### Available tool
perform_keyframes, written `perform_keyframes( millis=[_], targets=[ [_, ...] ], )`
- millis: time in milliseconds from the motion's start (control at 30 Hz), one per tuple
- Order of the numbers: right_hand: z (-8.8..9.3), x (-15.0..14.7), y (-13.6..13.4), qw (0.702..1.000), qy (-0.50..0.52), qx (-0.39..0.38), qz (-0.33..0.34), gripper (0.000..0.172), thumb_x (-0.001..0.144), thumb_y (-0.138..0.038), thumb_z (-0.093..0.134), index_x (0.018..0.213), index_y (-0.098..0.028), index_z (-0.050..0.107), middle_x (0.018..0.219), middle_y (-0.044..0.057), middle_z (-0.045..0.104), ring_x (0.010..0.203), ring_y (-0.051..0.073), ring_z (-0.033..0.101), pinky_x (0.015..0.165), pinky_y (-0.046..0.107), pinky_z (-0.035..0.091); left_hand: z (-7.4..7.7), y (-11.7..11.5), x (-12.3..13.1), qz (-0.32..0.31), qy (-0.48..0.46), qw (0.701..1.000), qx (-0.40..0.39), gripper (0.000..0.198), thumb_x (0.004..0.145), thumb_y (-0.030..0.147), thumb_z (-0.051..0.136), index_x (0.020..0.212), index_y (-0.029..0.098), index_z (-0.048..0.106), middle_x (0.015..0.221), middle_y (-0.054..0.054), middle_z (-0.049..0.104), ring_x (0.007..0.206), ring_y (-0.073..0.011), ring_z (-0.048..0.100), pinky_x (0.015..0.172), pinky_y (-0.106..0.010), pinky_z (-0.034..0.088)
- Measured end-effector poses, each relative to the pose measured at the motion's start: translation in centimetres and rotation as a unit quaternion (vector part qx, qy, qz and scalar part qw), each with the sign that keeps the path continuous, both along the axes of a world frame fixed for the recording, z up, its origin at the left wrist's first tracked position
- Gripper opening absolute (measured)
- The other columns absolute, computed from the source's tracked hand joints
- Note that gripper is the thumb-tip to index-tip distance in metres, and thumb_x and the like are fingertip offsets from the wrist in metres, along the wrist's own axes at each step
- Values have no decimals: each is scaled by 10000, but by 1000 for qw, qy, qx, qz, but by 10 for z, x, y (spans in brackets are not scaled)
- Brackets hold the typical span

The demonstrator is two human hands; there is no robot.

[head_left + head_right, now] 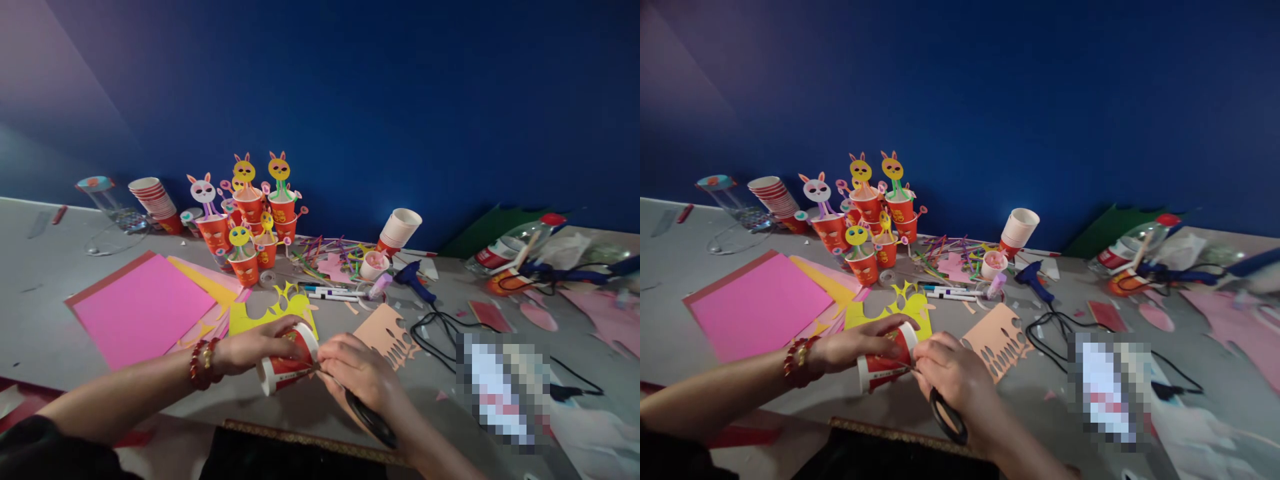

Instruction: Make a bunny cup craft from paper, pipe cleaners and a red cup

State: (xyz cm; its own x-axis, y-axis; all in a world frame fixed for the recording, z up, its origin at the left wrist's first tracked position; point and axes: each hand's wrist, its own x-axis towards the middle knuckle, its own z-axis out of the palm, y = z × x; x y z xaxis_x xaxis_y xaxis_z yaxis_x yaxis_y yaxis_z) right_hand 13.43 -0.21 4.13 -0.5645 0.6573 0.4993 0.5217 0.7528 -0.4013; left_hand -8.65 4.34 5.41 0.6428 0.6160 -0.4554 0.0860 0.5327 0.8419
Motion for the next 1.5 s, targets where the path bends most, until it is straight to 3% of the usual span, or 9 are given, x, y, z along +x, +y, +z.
perform_keyframes(
  millis=[333, 533, 767, 867, 933, 1067, 1133, 1367, 1500],
  targets=[
    [9, 12, 2, 984, -110, 13, 138, 185, 965, -154, 549, 871, -242, 682, 983, -2, 762, 906, 186, 669, 637, 235, 500, -13, 7, -1, -44, 11, 993, -112, 398, 657, 283, 816, 1004, 165, 660, 824, 10, 655, 691, -136, 584, 658, -252, 429],
    [6, 17, 1, 993, -21, -116, -16, 114, 895, -240, 628, 924, -287, 728, 1025, 6, 712, 801, 156, 674, 664, 217, 512, -13, 11, -8, -57, -39, 992, -103, 448, 776, 371, 755, 1152, 169, 618, 937, -54, 710, 657, -143, 637, 580, -241, 476],
    [-6, 16, -2, 942, 192, -260, -85, 250, 955, -332, 570, 761, -222, 684, 863, 33, 725, 792, 185, 704, 695, 244, 555, -16, 17, -20, -72, -116, 987, -80, 730, 849, 603, 628, 1453, 248, 425, 1263, -162, 639, 876, -267, 710, 626, -337, 574],
    [-11, 14, -1, 902, 268, -309, -138, 240, 938, -408, 591, 847, -219, 708, 776, 24, 727, 676, 188, 708, 601, 245, 575, -21, 15, -20, -94, -179, 979, 18, 1050, 715, 771, 639, 1549, 307, 202, 1409, -216, 520, 1060, -367, 661, 640, -376, 582],
    [-12, 12, -1, 883, 318, -309, -156, 248, 909, -448, 625, 863, -223, 719, 797, 34, 738, 656, 194, 715, 586, 254, 591, -22, 11, -16, -77, -155, 973, 150, 1230, 591, 707, 793, 1561, 308, 150, 1483, -230, 434, 1163, -390, 600, 748, -411, 580],
    [-9, 6, -5, 852, 365, -348, -141, 238, 898, -458, 645, 855, -235, 715, 775, 28, 742, 615, 191, 727, 560, 252, 601, -24, 6, -4, 68, -14, 932, 357, 906, 704, 503, 827, 1463, 236, 410, 1447, -171, 492, 1304, -365, 485, 1085, -445, 406],
    [-6, 4, -8, 842, 363, -374, -136, 241, 909, -442, 638, 829, -225, 707, 723, 15, 730, 589, 181, 722, 548, 241, 598, -28, 6, -1, 106, 6, 920, 377, 736, 757, 505, 779, 1376, 209, 513, 1353, -154, 571, 1293, -368, 490, 1114, -446, 371],
    [7, -3, -10, 849, 337, -386, -127, 274, 905, -427, 617, 720, -229, 663, 645, 8, 710, 623, 187, 725, 572, 236, 586, -57, 5, 5, 173, -31, 933, 313, 729, 735, 627, 722, 1296, 186, 575, 1057, -141, 690, 1075, -372, 604, 961, -471, 494],
    [4, -4, -10, 857, 318, -384, -129, 271, 929, -398, 581, 727, -230, 643, 659, 3, 708, 632, 173, 716, 571, 224, 552, -59, 6, 20, 183, -137, 906, 357, 713, 711, 648, 722, 1224, 170, 596, 1023, -137, 695, 1048, -364, 623, 904, -482, 524]
  ],
)
